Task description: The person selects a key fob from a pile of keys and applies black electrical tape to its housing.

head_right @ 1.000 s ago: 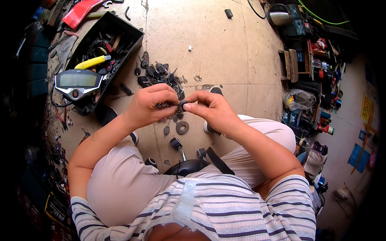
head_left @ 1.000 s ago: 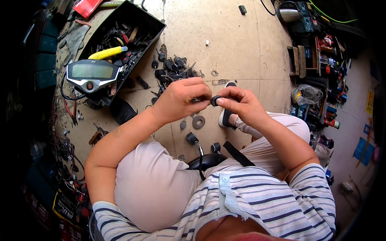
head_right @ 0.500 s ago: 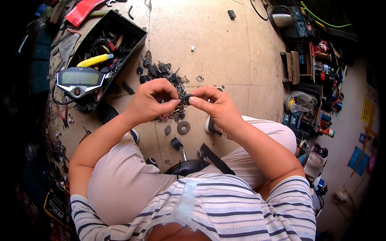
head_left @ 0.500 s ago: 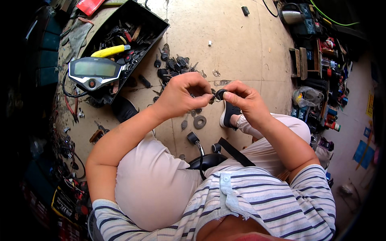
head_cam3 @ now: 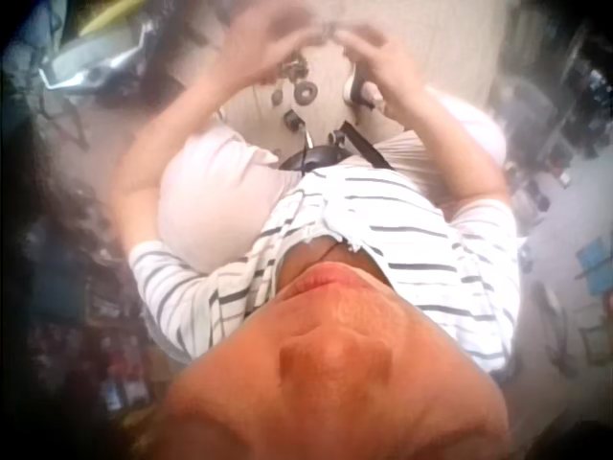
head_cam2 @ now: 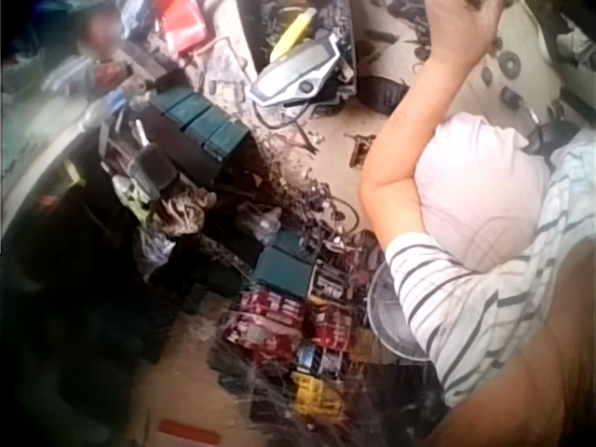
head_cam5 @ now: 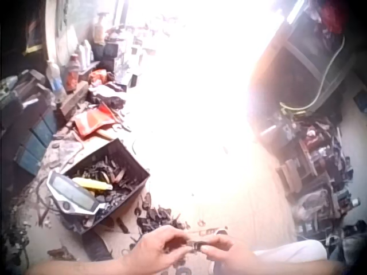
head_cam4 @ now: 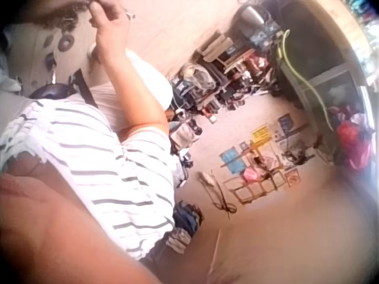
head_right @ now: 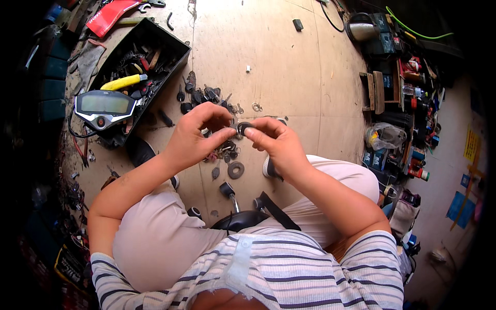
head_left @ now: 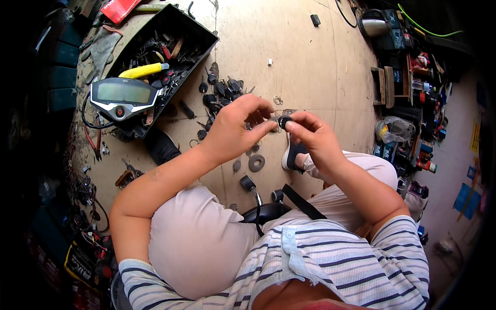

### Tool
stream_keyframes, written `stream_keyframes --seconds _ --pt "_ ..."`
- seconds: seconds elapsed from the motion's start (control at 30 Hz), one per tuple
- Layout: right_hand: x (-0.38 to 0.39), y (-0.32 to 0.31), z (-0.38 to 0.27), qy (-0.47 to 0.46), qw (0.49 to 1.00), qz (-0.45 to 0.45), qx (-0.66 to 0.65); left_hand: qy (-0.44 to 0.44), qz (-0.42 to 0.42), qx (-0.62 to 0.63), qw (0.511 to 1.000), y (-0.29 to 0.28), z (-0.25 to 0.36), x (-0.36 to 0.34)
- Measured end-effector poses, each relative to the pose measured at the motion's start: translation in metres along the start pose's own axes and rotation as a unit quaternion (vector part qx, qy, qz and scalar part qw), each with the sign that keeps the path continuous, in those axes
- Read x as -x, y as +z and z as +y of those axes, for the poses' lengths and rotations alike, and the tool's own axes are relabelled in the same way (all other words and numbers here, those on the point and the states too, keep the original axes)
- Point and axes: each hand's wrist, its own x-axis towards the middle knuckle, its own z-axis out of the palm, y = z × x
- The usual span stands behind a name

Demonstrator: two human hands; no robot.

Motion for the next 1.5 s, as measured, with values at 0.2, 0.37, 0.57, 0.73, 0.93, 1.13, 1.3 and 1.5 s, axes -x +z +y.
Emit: stream_keyframes --seconds 0.2,0.37,0.57,0.73,0.93,1.13,1.3,1.5 --pt "0.002 0.006 0.005 -0.062 0.998 -0.003 0.001 -0.171 -0.029 0.044 0.984 0.003 0.007 -0.002" --pt "0.002 0.005 0.009 -0.109 0.994 0.001 0.030 -0.206 -0.050 0.066 0.975 0.007 0.002 0.002" --pt "0.000 0.002 0.003 -0.026 0.999 0.017 0.023 0.062 -0.067 -0.071 0.993 0.006 -0.005 0.005" --pt "0.001 -0.002 -0.006 0.190 0.979 -0.040 -0.066 0.338 -0.146 -0.217 0.904 0.000 -0.015 0.005" --pt "-0.008 -0.011 -0.002 0.148 0.983 0.010 -0.110 0.287 -0.152 -0.211 0.922 0.007 -0.020 0.003" --pt "-0.007 -0.007 -0.004 0.132 0.986 0.032 -0.102 -0.049 -0.125 -0.098 0.986 0.011 -0.039 0.010" --pt "-0.008 -0.009 0.011 -0.021 0.992 -0.018 0.123 -0.368 -0.122 0.306 0.870 0.009 -0.029 0.002" --pt "-0.006 -0.005 0.009 -0.078 0.992 -0.037 0.087 -0.347 -0.094 0.319 0.877 0.004 -0.019 0.005"
